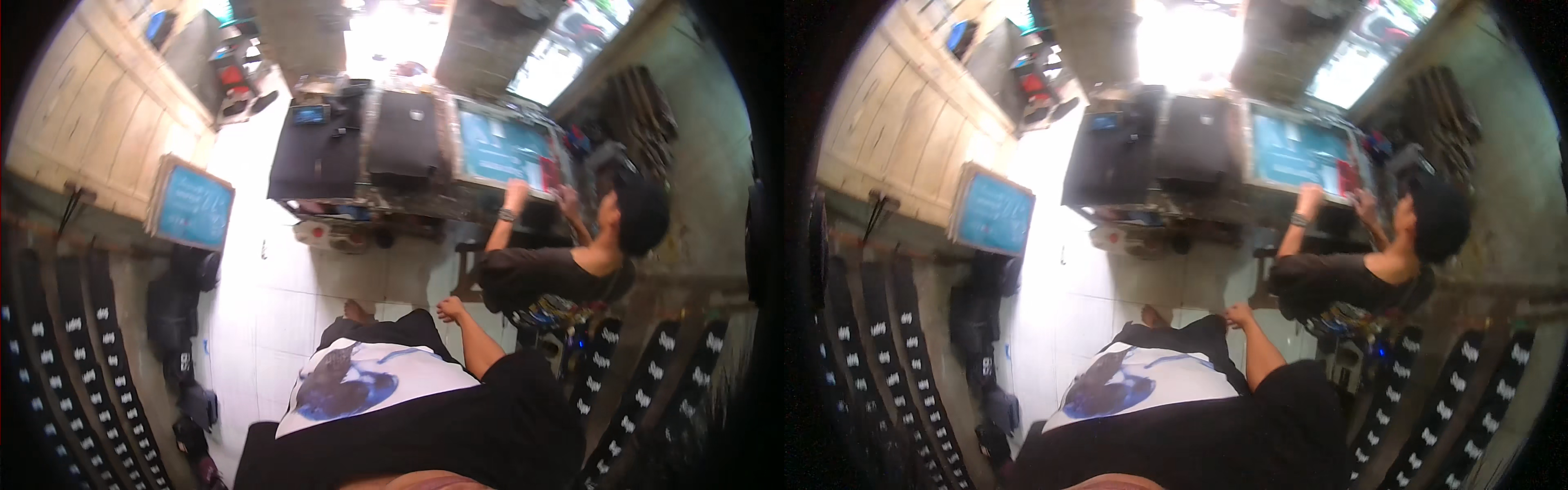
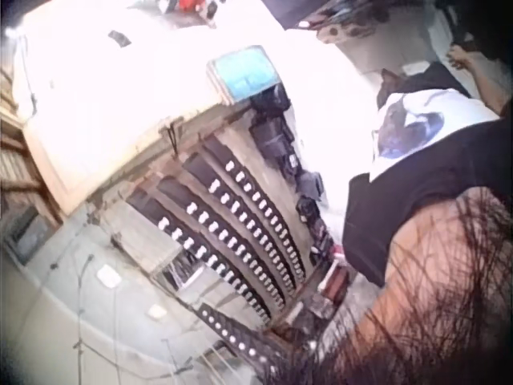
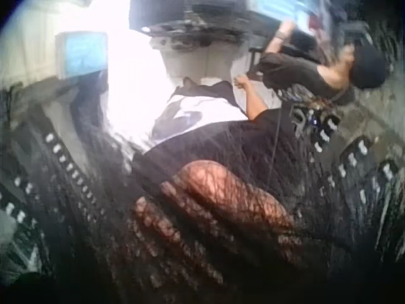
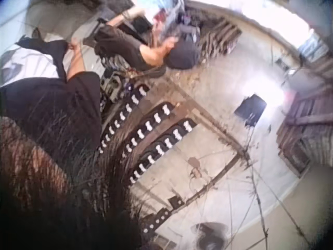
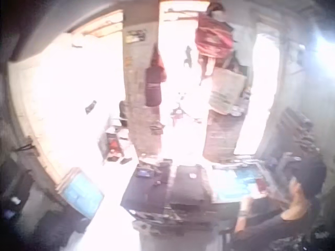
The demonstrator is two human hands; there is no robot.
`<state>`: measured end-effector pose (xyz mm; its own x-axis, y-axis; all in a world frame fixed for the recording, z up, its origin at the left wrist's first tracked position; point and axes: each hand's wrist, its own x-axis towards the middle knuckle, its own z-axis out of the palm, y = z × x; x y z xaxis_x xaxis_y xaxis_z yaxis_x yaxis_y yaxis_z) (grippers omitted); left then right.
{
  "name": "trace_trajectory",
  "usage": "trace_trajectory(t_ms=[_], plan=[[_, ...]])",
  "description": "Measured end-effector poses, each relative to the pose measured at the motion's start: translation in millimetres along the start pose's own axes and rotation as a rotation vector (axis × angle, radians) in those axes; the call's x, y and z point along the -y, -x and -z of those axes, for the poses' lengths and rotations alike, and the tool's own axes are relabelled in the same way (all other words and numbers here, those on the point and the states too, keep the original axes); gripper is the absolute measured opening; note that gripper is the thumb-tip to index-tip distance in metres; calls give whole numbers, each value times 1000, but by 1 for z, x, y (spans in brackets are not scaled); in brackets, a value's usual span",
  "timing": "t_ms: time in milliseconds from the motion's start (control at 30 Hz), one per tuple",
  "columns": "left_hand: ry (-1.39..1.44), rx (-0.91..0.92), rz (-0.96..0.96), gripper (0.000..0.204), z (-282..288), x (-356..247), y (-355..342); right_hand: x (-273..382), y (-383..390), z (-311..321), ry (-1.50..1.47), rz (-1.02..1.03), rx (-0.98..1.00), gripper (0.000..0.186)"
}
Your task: The person picks up printed black fabric items from a stack and hangs them on a rack for drying, placing each item individually on an overhead hanging system.
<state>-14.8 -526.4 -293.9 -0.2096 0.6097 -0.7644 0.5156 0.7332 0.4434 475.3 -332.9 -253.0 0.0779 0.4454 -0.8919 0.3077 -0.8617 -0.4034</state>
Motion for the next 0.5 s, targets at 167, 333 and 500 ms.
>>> trace_trajectory(t_ms=[167, 333, 500], plan=[[646, -76, 203, 24, 94, -50, -61, 30, -2, -82, -177, 29, -42, 18], [789, -181, 72, 28, 179, -136, -102, 81, -3, -129, 142, 268, -31, 19], [913, -140, -66, 28, 184, -163, -118, 126, -4, -115, 59, 224, -12, 19]])
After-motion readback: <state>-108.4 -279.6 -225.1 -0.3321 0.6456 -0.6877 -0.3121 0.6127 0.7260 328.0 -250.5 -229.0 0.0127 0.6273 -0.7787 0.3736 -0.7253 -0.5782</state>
